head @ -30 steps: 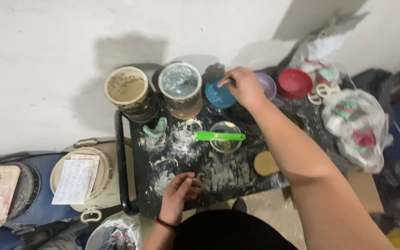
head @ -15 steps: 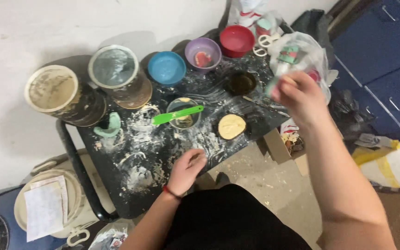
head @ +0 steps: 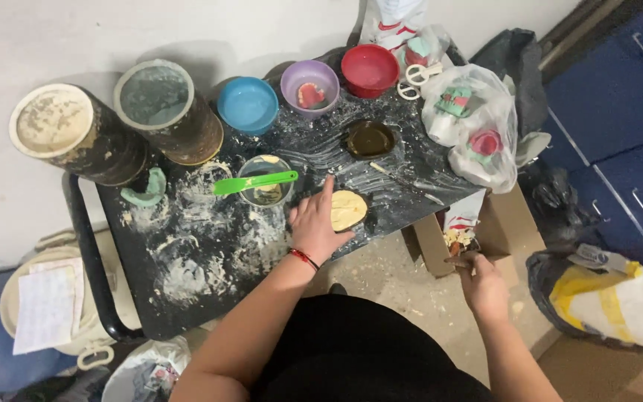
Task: The person is mixing dental material in a small bowl and then carefully applying it to a dental model using a small spatula.
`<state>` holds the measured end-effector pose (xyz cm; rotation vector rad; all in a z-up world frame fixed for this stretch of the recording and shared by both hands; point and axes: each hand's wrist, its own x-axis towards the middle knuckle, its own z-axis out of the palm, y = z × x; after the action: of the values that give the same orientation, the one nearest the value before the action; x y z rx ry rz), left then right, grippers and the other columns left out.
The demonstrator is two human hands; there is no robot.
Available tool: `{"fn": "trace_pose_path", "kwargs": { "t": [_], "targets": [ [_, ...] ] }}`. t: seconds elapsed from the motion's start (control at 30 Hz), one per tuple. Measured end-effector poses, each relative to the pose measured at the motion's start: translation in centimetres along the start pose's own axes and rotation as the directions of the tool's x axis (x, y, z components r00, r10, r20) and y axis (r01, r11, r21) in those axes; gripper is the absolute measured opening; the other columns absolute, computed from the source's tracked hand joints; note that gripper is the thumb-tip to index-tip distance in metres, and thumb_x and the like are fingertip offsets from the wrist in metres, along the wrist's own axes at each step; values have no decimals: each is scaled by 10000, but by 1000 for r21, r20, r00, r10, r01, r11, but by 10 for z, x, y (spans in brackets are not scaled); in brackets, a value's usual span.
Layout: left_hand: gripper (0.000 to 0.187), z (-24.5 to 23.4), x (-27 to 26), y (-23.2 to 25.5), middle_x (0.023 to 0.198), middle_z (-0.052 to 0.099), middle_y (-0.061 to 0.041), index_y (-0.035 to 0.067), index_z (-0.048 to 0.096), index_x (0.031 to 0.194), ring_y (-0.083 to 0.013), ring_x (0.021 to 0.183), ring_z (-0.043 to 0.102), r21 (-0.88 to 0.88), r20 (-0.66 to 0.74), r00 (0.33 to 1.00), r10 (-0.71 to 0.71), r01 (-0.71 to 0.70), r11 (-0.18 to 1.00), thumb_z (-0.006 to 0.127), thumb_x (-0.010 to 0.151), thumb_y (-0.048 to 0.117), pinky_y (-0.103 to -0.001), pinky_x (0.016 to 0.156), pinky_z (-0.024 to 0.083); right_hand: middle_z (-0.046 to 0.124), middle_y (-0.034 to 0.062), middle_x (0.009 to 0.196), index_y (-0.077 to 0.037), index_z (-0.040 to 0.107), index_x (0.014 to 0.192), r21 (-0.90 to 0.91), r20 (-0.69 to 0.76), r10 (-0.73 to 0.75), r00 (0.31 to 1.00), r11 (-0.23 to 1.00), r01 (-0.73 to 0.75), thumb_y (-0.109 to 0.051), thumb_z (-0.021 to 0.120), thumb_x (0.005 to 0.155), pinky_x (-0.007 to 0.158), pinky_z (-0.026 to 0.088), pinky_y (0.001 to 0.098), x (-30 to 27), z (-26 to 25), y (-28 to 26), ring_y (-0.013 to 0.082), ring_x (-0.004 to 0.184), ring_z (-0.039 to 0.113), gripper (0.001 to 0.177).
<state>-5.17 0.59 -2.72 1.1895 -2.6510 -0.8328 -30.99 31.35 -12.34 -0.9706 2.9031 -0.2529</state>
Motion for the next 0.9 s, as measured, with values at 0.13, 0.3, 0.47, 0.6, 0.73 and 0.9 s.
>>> {"fn": "trace_pose_path", "kwargs": {
  "t": [0.13,0.3,0.47,0.6,0.73,0.9],
  "targets": [
    [1301,-3,-7,-6,1487,565,-170,135,88,1691,-346,1356,468,-108,-2,1000,-27,27,994,904,707,379,-504,1072,314,644,24,877,-175,748,1063,293,-242,-267,933,896,333,-186,878,836,822,571,383,35,-30,-33,258,935,686,262],
    [1326,-13,-26,-7,1512,538,-163,180,7,1701,-335,1397,435,-169,69,997,-18,30,985,895,731,347,-473,1075,295,722,14,1057,-204,783,1126,522,-217,-415,883,715,465,-200,879,857,915,575,340,64,-92,-128,247,1065,703,286],
    [1301,-2,-30,-22,1592,451,-175,160,-38,1700,-383,1454,391,-193,122,991,62,-38,981,879,787,290,-507,1109,272,779,81,954,-147,777,1023,620,131,-688,714,619,482,-219,916,714,974,553,457,72,-96,-235,323,1056,724,346],
    [1395,-3,-43,-29,1611,398,-217,192,-46,1703,-399,1486,351,-190,96,994,51,-32,981,922,715,377,-543,1158,235,789,41,957,-173,781,1066,559,395,-656,643,727,398,-245,860,800,898,551,392,85,-84,-272,261,1022,735,286],
    [1374,6,-62,-45,1618,395,-172,174,81,1704,-358,1457,387,-210,-18,999,37,-41,977,886,671,589,-562,1157,263,719,131,989,-137,796,1109,471,461,-682,568,731,494,-233,843,814,850,567,440,88,-81,-291,368,1008,719,314],
    [1218,7,-79,-50,1609,408,-101,190,205,1687,-316,1414,431,-241,-114,992,50,-76,968,870,740,569,-529,1132,283,733,107,945,-135,805,1073,396,476,-670,570,742,541,-282,854,817,848,567,445,85,-80,-296,361,980,731,300]
  ]
}}
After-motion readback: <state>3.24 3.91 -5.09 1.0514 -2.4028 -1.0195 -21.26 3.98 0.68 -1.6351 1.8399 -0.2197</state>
